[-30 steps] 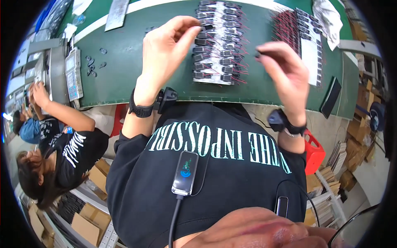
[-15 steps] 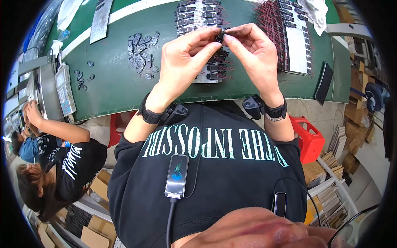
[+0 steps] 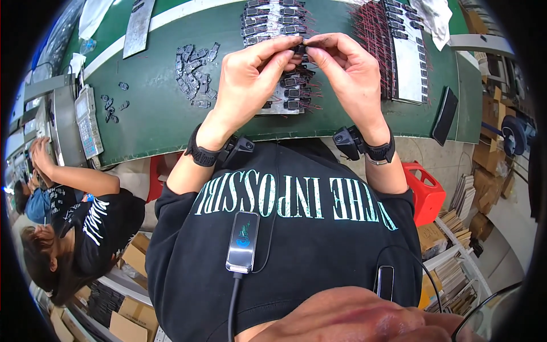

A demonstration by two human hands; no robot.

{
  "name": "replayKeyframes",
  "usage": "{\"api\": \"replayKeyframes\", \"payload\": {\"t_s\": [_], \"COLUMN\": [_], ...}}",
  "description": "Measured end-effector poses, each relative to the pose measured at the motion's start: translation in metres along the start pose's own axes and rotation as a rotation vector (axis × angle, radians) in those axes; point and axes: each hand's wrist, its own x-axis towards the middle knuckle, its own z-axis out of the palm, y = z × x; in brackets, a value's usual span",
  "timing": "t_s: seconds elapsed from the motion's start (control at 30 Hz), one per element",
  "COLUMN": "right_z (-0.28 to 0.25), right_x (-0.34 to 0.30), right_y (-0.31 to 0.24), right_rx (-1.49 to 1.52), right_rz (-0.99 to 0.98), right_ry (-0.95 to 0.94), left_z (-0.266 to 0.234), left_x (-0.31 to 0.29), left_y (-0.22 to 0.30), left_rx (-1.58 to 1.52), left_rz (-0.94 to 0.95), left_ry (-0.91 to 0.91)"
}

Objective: Assembling small black components into a grid-like holder on an assembly line.

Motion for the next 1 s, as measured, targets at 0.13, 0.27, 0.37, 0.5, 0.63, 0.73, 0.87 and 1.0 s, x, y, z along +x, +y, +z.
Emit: {"api": "replayKeyframes", "payload": {"t_s": [0.13, 0.27, 0.37, 0.5, 0.63, 0.73, 0.87, 1.0], "right_z": [0.001, -0.001, -0.003, -0.007, -0.01, -0.012, -0.014, -0.015], "right_x": [0.0, 0.002, 0.002, 0.004, 0.006, 0.008, 0.009, 0.01], "right_y": [-0.001, -0.007, -0.006, -0.003, 0.0, 0.002, 0.004, 0.003], "right_rx": [-0.034, -0.081, -0.1, -0.119, -0.101, -0.024, 0.051, 0.089], "right_rz": [0.019, 0.004, -0.014, -0.029, -0.01, 0.033, 0.055, 0.075], "right_ry": [0.004, -0.007, -0.026, -0.064, -0.095, -0.109, -0.131, -0.141], "left_z": [-0.005, -0.006, -0.004, -0.004, -0.006, -0.006, -0.007, -0.007], "left_x": [0.0, 0.001, 0.001, 0.002, 0.002, 0.003, 0.004, 0.005], "left_y": [0.005, 0.009, 0.008, 0.008, 0.007, 0.006, 0.006, 0.007], "left_rx": [0.042, 0.119, 0.13, 0.136, 0.203, 0.178, 0.183, 0.188], "left_rz": [-0.041, -0.046, -0.021, 0.032, 0.057, 0.052, 0.055, 0.047], "left_ry": [-0.052, -0.087, -0.075, -0.05, -0.07, -0.061, -0.065, -0.076]}}
